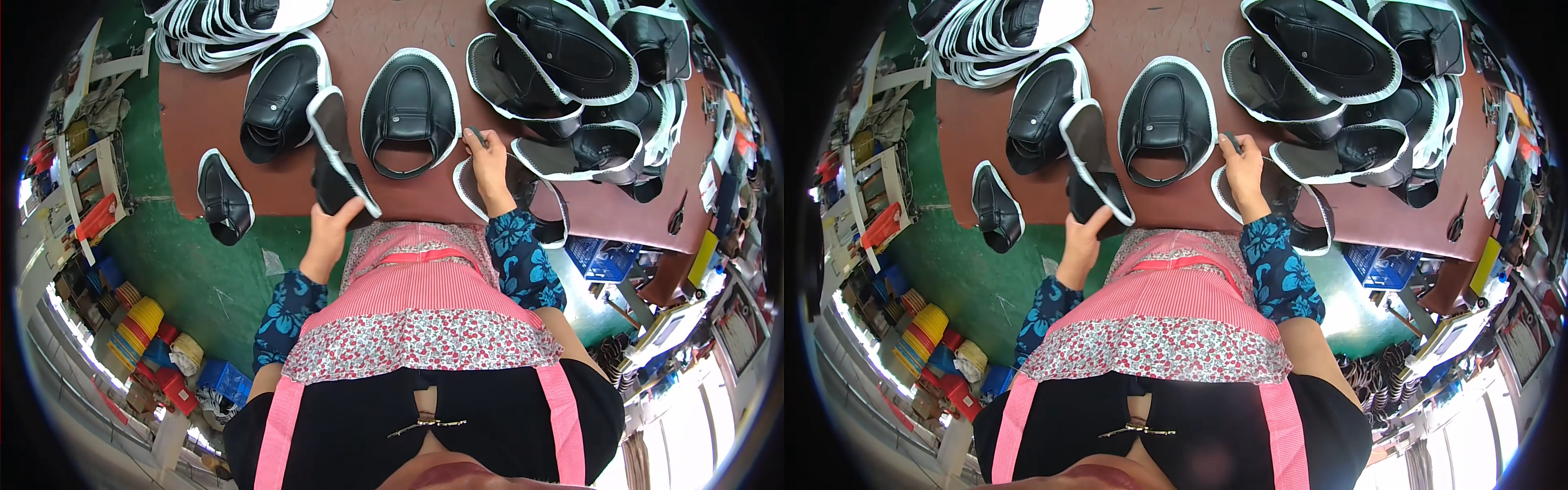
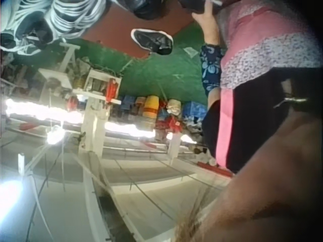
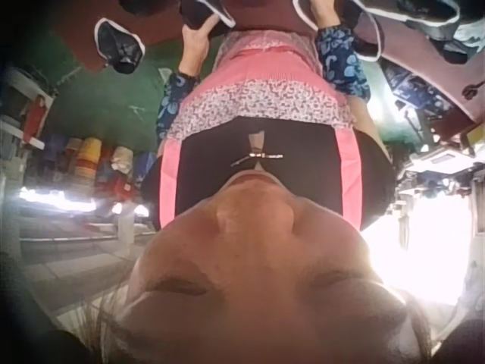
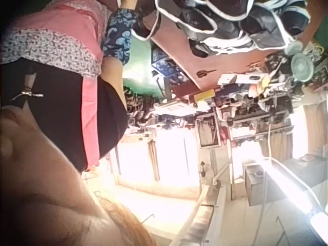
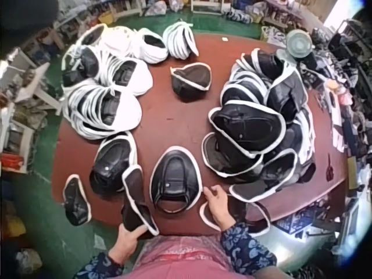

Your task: Inspecting and organizing shoe uppers and soles on a workbench.

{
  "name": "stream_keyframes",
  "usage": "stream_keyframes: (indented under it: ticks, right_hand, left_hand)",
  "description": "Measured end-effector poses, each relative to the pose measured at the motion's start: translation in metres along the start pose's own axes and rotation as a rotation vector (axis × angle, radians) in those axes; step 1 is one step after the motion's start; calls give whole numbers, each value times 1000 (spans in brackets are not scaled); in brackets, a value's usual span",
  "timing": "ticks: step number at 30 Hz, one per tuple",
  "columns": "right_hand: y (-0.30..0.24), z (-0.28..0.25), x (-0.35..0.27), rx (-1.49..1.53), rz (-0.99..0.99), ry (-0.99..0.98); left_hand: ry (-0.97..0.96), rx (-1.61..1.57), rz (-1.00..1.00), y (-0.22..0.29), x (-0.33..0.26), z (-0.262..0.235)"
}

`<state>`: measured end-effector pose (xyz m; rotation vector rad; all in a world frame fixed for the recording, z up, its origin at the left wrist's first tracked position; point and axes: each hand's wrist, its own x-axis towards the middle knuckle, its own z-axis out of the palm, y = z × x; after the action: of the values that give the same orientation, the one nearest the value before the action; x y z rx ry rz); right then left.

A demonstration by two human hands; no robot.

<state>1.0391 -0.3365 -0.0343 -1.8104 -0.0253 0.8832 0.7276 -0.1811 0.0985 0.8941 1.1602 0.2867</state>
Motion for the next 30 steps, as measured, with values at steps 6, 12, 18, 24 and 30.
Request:
stream_keyframes:
  ticks: [6,12,18,24,30]
  right_hand:
    - [-9,19,-12,238,58,-141]
    - [7,5,-30,219,14,-156]
    - [-15,35,-41,48,21,-193]
    - [-101,175,-114,-599,-998,-600]
    - [-101,348,-120,-867,-1448,-566]
  left_hand:
    - [-78,1098,632,-48,26,67]
    - [-5,1161,921,19,-23,31]
    - [468,1534,680,-16,-123,-170]
    - [648,1471,549,-62,-53,-357]
    - [599,1375,513,-54,-5,-378]
